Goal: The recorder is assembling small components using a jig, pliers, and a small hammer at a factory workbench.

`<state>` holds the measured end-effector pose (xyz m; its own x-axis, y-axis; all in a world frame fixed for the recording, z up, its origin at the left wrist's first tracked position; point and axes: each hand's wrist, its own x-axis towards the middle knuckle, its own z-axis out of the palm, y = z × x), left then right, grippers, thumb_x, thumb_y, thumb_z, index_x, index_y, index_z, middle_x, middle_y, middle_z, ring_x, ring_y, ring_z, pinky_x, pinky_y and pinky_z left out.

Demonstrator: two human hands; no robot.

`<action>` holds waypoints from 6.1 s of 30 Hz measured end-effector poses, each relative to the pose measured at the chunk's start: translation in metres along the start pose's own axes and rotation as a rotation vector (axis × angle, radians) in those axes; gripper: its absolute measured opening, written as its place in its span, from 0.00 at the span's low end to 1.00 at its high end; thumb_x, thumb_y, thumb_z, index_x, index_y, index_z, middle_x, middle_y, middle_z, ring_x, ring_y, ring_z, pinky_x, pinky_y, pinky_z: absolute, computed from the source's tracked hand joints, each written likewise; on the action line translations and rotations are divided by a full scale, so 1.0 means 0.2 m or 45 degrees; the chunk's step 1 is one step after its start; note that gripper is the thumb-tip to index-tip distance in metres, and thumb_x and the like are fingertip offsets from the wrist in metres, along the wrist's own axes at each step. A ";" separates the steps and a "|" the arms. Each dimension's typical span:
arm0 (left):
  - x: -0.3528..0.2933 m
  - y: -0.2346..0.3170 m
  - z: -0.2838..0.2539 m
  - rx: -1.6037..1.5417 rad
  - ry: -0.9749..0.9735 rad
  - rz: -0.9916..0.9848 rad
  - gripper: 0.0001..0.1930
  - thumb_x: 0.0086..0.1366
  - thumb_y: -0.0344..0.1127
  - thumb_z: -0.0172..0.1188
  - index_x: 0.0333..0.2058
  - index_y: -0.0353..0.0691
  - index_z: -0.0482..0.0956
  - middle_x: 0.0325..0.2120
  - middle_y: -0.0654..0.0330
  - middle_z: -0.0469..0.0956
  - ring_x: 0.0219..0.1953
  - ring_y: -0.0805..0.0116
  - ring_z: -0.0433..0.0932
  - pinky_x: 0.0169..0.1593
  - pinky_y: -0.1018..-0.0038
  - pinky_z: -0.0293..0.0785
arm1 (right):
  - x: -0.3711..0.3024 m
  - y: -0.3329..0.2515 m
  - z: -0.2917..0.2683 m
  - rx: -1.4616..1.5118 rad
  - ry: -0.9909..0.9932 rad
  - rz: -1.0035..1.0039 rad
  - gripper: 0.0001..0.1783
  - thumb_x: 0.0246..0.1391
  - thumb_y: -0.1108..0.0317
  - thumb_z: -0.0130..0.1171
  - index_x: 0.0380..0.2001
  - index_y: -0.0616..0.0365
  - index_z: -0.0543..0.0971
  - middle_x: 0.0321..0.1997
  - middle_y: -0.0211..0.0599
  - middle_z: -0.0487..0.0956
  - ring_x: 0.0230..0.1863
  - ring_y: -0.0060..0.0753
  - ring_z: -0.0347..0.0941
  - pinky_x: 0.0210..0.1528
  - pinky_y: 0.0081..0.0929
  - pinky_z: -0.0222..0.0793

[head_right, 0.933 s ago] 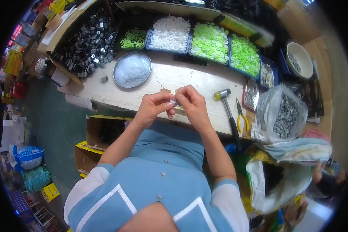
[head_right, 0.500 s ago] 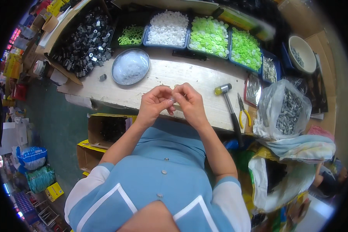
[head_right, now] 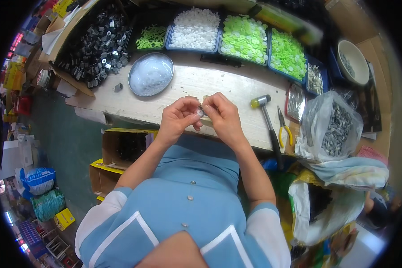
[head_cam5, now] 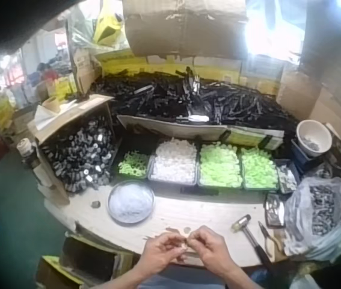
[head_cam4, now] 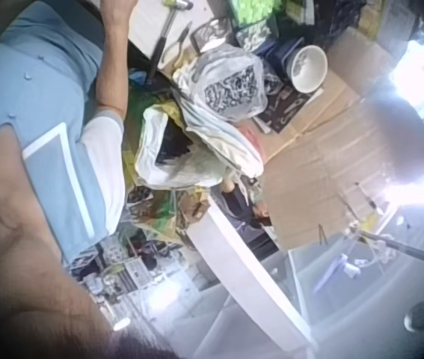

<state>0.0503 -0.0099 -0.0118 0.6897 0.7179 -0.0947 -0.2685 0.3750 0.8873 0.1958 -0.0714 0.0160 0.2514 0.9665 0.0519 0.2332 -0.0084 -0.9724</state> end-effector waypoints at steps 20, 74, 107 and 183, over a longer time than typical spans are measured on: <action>0.00 0.00 -0.01 0.061 0.004 0.069 0.14 0.57 0.20 0.53 0.43 0.33 0.70 0.28 0.62 0.72 0.26 0.77 0.75 0.29 0.82 0.75 | 0.01 0.01 0.04 -0.282 -0.039 -0.253 0.01 0.48 0.78 0.52 0.26 0.63 0.70 0.26 0.40 0.70 0.27 0.38 0.68 0.29 0.29 0.63; 0.20 0.01 -0.15 1.426 -0.027 0.101 0.09 0.44 0.27 0.64 0.28 0.36 0.78 0.23 0.55 0.73 0.25 0.60 0.74 0.31 0.68 0.70 | 0.08 0.27 0.09 -1.066 -0.020 -0.546 0.09 0.39 0.77 0.53 0.28 0.54 0.71 0.30 0.33 0.68 0.38 0.37 0.62 0.41 0.38 0.52; 1.23 0.07 0.22 1.707 -0.175 0.757 0.07 0.51 0.27 0.57 0.30 0.34 0.79 0.22 0.52 0.77 0.26 0.56 0.76 0.29 0.68 0.72 | -0.07 0.48 -0.97 -1.532 0.584 0.393 0.09 0.41 0.77 0.48 0.30 0.61 0.72 0.33 0.48 0.73 0.35 0.55 0.71 0.35 0.47 0.67; 0.13 -0.05 -0.20 1.345 -0.122 0.608 0.17 0.42 0.32 0.65 0.35 0.42 0.77 0.37 0.64 0.73 0.45 0.64 0.65 0.48 0.69 0.55 | -0.03 0.22 0.00 -1.024 0.132 -0.629 0.06 0.40 0.72 0.59 0.26 0.52 0.75 0.24 0.27 0.69 0.29 0.29 0.64 0.32 0.29 0.52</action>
<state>0.0446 0.0286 -0.0405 0.7298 0.5900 0.3456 0.1484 -0.6301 0.7622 0.2039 -0.0779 -0.0274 0.0245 0.8808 0.4729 0.9029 0.1835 -0.3887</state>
